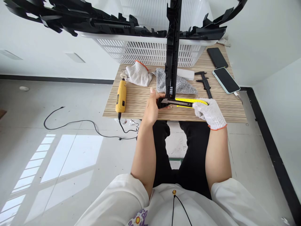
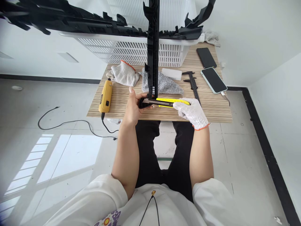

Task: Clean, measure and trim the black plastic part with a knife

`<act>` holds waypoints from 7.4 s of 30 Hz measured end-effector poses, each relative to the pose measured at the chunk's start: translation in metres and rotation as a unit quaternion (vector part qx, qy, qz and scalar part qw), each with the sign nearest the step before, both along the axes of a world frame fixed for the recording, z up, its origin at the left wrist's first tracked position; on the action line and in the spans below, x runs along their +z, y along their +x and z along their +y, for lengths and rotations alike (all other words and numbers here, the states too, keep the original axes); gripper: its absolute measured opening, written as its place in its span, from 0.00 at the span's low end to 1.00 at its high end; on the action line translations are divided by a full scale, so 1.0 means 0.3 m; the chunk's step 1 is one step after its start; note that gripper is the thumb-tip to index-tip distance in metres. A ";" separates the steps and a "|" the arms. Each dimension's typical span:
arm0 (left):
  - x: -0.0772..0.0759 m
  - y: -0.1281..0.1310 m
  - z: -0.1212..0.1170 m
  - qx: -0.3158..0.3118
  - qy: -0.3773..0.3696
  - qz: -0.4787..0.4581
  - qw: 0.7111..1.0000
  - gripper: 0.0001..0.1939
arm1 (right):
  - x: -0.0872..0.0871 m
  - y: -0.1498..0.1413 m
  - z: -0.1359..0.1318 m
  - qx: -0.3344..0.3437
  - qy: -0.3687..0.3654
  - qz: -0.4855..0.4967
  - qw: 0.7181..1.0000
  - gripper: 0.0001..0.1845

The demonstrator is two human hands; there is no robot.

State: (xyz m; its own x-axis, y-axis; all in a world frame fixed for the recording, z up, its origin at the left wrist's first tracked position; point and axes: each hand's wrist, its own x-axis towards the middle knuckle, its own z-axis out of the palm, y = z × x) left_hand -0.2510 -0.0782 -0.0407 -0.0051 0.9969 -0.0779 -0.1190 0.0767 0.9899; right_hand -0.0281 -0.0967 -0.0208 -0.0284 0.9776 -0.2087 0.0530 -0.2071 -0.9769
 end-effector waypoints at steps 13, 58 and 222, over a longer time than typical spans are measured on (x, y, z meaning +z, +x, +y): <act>0.000 0.003 0.000 -0.009 0.002 -0.002 1.000 0.44 | -0.002 0.003 0.001 0.003 -0.004 -0.003 1.000 0.16; 0.003 -0.001 -0.004 -0.039 0.035 -0.002 0.999 0.26 | 0.002 -0.010 0.007 -0.010 -0.018 -0.030 0.999 0.09; -0.002 0.005 0.000 0.006 0.070 -0.075 0.995 0.20 | -0.017 -0.039 -0.010 0.000 0.032 -0.040 0.999 0.14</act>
